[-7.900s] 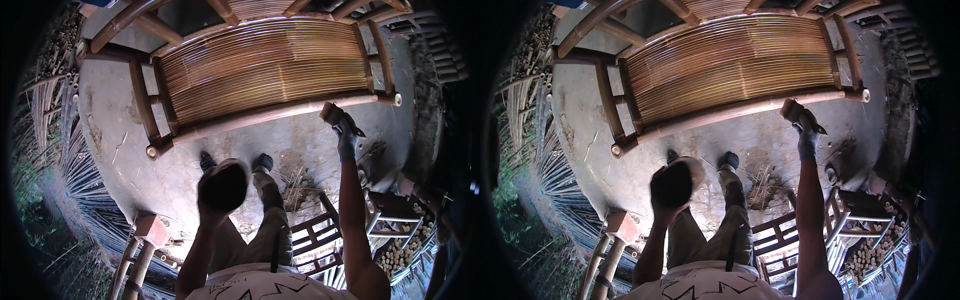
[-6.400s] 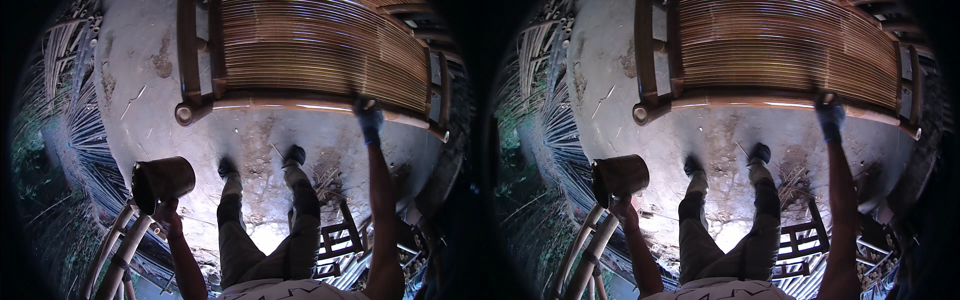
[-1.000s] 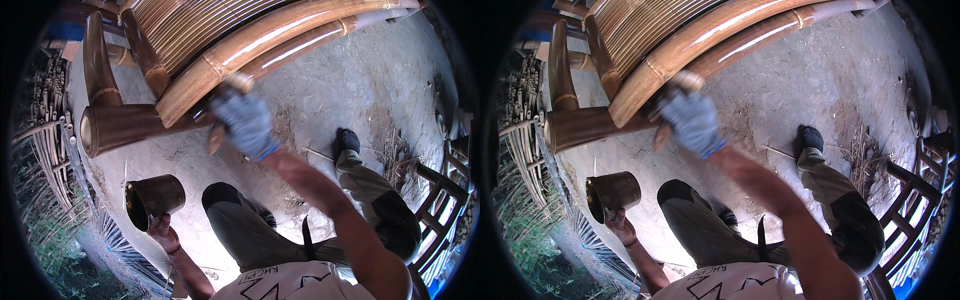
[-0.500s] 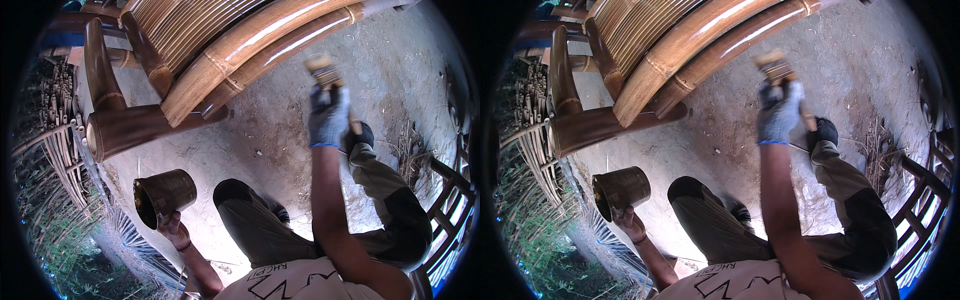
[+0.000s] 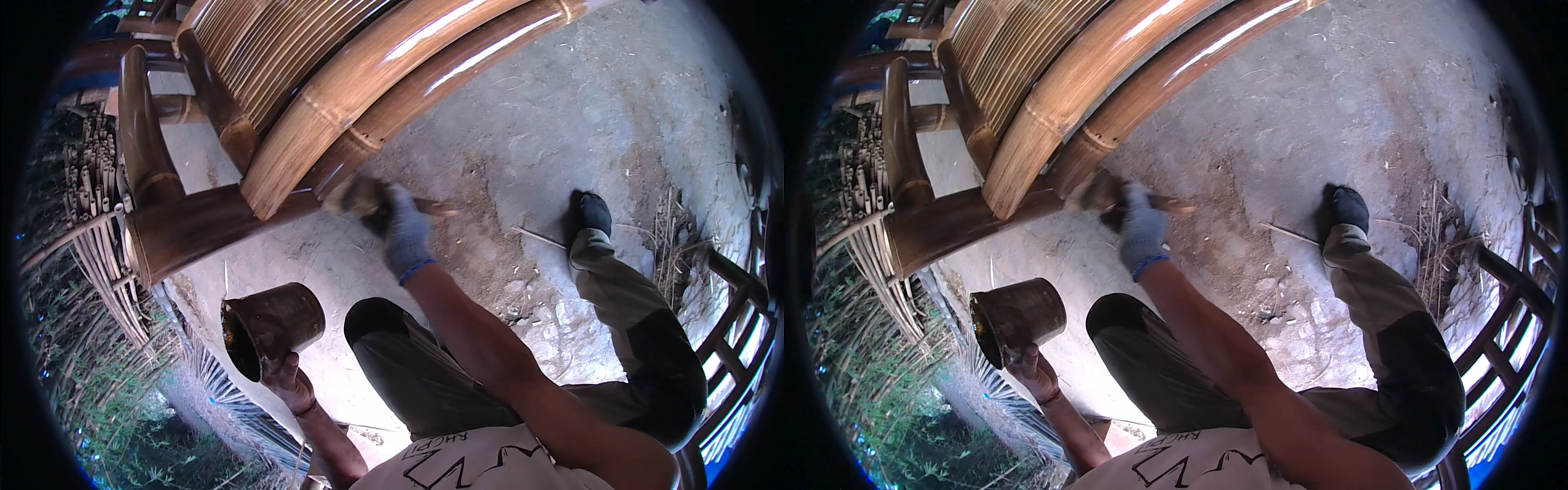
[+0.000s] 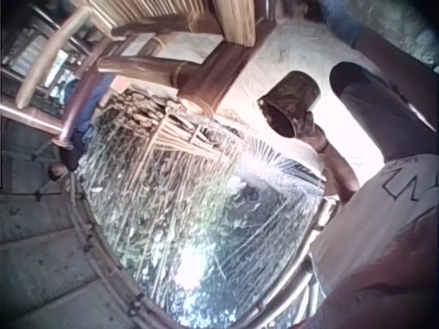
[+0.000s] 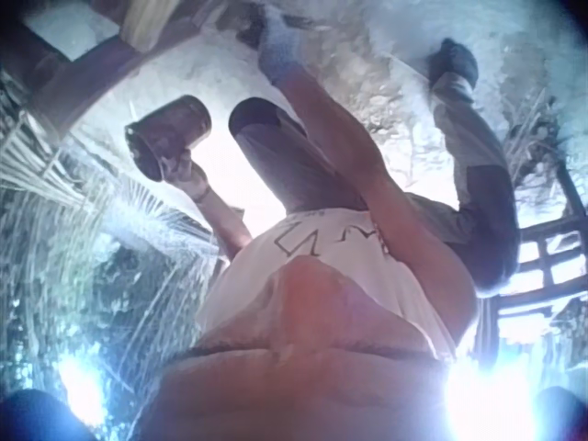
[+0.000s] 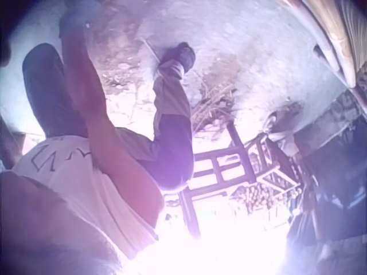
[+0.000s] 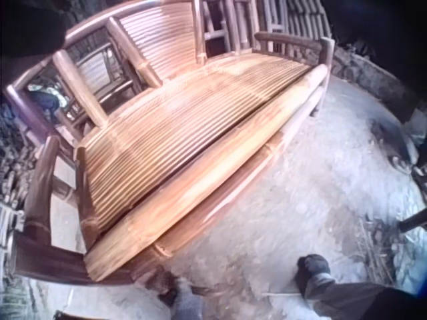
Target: The person applies a dark liquid finish to a bamboo chair using a brush. They repeatedly dip the brush into a container held in the left hand and coat the chair's frame, slats, and seat. The person works methodically around the chair, ensuring coverage on the vertical supports and horizontal slats.
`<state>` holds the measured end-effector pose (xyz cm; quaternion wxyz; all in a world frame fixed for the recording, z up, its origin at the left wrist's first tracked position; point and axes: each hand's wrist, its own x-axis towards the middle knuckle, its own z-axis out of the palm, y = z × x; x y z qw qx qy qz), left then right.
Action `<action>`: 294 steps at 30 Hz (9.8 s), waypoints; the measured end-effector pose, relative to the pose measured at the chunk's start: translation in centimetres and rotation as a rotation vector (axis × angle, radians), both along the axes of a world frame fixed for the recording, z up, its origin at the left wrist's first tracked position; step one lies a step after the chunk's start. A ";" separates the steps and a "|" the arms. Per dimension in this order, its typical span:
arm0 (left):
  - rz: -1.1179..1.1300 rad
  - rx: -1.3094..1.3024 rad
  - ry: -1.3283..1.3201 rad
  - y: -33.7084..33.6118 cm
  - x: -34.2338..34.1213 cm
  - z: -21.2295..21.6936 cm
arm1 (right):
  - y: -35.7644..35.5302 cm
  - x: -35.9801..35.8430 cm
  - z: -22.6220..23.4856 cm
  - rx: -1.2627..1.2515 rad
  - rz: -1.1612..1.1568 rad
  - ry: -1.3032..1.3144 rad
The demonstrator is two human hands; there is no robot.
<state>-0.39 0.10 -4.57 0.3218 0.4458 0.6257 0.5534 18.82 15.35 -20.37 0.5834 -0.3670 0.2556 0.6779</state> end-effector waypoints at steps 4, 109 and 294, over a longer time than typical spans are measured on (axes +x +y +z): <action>0.008 -0.152 0.078 -0.3 0.4 0.6 | 3.0 2.4 2.2 -0.127 -0.114 -0.040; -0.328 -0.376 0.648 20.6 39.6 -5.3 | 29.7 84.1 7.3 0.491 0.105 -1.404; -0.676 -0.130 0.174 24.7 48.4 4.1 | 15.6 69.8 29.1 1.176 0.249 -1.283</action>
